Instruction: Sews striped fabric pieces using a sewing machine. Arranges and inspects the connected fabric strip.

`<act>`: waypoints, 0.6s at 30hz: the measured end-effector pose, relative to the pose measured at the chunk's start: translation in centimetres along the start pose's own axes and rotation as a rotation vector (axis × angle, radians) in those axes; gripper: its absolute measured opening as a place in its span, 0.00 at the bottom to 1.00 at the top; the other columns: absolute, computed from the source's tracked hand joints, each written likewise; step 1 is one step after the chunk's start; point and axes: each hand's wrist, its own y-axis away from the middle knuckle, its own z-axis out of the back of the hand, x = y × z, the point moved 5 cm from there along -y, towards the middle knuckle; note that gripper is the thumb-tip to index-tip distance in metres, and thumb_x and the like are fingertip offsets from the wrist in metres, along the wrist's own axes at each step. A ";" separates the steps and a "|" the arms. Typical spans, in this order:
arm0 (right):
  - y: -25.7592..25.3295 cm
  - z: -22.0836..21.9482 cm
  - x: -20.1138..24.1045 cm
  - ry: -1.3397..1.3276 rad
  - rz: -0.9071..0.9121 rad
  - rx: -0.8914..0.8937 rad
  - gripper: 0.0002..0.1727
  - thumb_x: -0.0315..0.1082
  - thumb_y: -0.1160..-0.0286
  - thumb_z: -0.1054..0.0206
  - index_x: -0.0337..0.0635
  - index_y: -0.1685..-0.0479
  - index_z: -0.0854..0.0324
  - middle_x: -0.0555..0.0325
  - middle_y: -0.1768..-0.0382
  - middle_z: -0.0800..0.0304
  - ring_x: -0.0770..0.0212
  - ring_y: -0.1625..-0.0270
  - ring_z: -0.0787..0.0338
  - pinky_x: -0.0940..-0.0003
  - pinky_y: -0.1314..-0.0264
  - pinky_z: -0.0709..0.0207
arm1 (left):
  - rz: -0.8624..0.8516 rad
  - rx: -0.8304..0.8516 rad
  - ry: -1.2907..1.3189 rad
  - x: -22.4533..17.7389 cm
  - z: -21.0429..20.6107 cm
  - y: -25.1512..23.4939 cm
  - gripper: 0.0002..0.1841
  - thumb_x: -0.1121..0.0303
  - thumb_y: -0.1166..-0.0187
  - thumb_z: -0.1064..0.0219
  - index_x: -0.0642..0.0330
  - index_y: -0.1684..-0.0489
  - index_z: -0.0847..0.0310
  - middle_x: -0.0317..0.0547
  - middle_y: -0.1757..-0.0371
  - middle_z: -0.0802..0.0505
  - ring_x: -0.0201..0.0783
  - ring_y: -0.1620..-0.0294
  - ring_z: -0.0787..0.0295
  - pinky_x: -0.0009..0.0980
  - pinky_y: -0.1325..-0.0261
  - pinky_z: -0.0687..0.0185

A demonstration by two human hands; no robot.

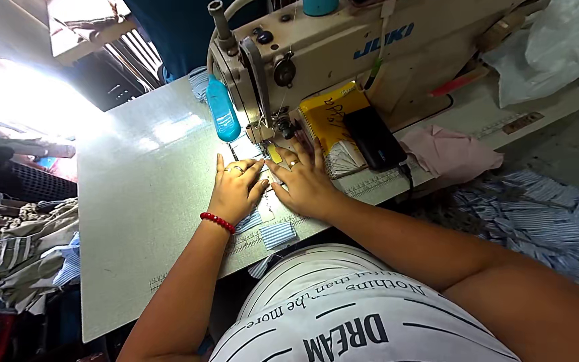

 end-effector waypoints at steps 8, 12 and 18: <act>0.0 -0.2 0.1 0.011 0.007 -0.025 0.31 0.55 0.13 0.54 0.60 0.14 0.27 0.51 0.08 0.39 0.37 0.03 0.61 0.18 0.14 0.80 | -0.013 0.003 0.018 0.2 -0.1 -0.1 0.27 0.50 0.11 0.50 0.54 0.24 0.17 0.48 0.27 0.12 0.51 0.20 0.21 0.71 0.10 0.68; 0.0 -0.2 0.1 0.011 0.016 -0.040 0.31 0.54 0.13 0.53 0.58 0.14 0.27 0.51 0.09 0.39 0.38 0.03 0.61 0.18 0.13 0.80 | -0.033 0.000 0.014 0.3 -0.1 -0.3 0.26 0.51 0.10 0.50 0.55 0.24 0.17 0.48 0.27 0.12 0.50 0.20 0.22 0.71 0.10 0.69; 0.0 -0.2 0.1 0.010 0.004 -0.025 0.31 0.54 0.13 0.53 0.59 0.14 0.27 0.51 0.08 0.39 0.38 0.03 0.60 0.18 0.13 0.79 | -0.033 -0.011 -0.006 0.3 0.0 -0.3 0.26 0.51 0.10 0.50 0.54 0.24 0.17 0.48 0.28 0.12 0.50 0.21 0.21 0.71 0.10 0.68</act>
